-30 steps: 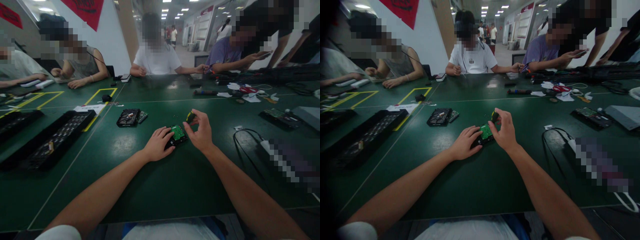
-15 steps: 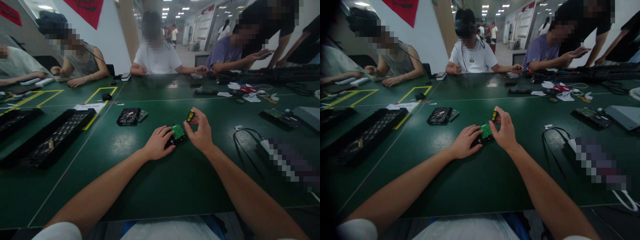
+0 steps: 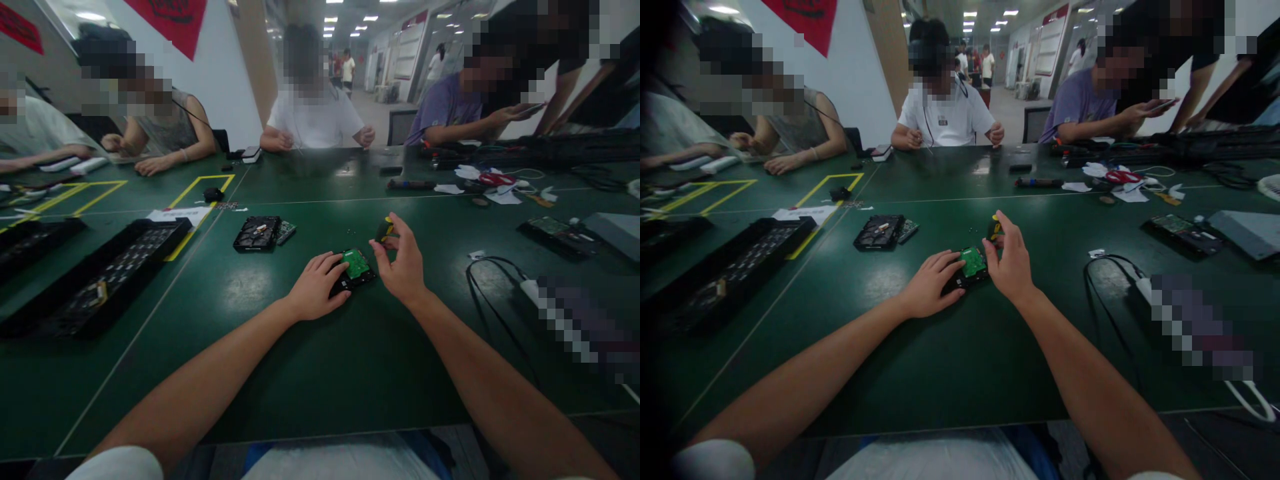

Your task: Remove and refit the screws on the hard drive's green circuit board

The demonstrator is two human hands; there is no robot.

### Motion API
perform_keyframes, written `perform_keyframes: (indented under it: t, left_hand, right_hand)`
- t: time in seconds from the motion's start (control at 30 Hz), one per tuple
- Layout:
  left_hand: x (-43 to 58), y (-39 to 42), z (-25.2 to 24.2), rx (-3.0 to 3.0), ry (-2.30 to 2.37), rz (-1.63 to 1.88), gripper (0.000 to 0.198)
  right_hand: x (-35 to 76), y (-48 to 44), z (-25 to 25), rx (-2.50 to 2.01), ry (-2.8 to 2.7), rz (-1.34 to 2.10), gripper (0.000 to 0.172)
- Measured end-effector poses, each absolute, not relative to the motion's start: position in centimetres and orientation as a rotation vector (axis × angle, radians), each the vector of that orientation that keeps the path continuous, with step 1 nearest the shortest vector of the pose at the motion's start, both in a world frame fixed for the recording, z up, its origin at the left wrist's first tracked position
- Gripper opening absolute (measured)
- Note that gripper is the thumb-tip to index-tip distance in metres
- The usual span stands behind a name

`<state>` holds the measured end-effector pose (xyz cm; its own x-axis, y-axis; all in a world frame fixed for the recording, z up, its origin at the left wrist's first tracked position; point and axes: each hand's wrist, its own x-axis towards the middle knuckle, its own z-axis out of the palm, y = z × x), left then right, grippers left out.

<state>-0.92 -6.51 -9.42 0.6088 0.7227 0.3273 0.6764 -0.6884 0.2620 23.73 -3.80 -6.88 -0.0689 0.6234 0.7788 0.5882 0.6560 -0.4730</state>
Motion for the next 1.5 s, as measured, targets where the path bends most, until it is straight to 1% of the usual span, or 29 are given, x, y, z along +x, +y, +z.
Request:
perform_keyframes:
  t: [0.23, 0.43, 0.63, 0.83, 1.0, 1.17, 1.5]
  left_hand:
    - [-0.9, -6.5, -9.5, 2.722, 1.194, 0.638, 0.070]
    - [-0.9, -6.5, -9.5, 2.735, 1.184, 0.632, 0.070]
    - [-1.0, -6.4, -9.6, 2.708, 1.181, 0.643, 0.070]
    - [-1.0, -6.5, -9.5, 2.713, 1.184, 0.639, 0.070]
    - [-1.0, -6.5, -9.5, 2.706, 1.174, 0.647, 0.071]
    - [-1.0, -6.5, -9.6, 2.705, 1.178, 0.655, 0.071]
    - [-0.9, -6.6, -9.3, 2.719, 1.180, 0.649, 0.069]
  right_hand:
    - [23.9, -3.7, -6.8, -0.949, -1.749, -0.030, 0.068]
    - [23.5, -3.9, -6.6, -0.942, -1.741, -0.024, 0.069]
    - [24.0, -3.8, -6.2, -0.912, -1.744, -0.063, 0.063]
    - [24.1, -3.8, -6.1, -0.905, -1.756, -0.032, 0.064]
    - [23.8, -4.0, -6.1, -0.918, -1.758, -0.093, 0.060]
    - [23.9, -4.1, -5.9, -0.913, -1.739, -0.095, 0.059]
    - [23.5, -4.1, -6.2, -0.905, -1.760, -0.062, 0.069]
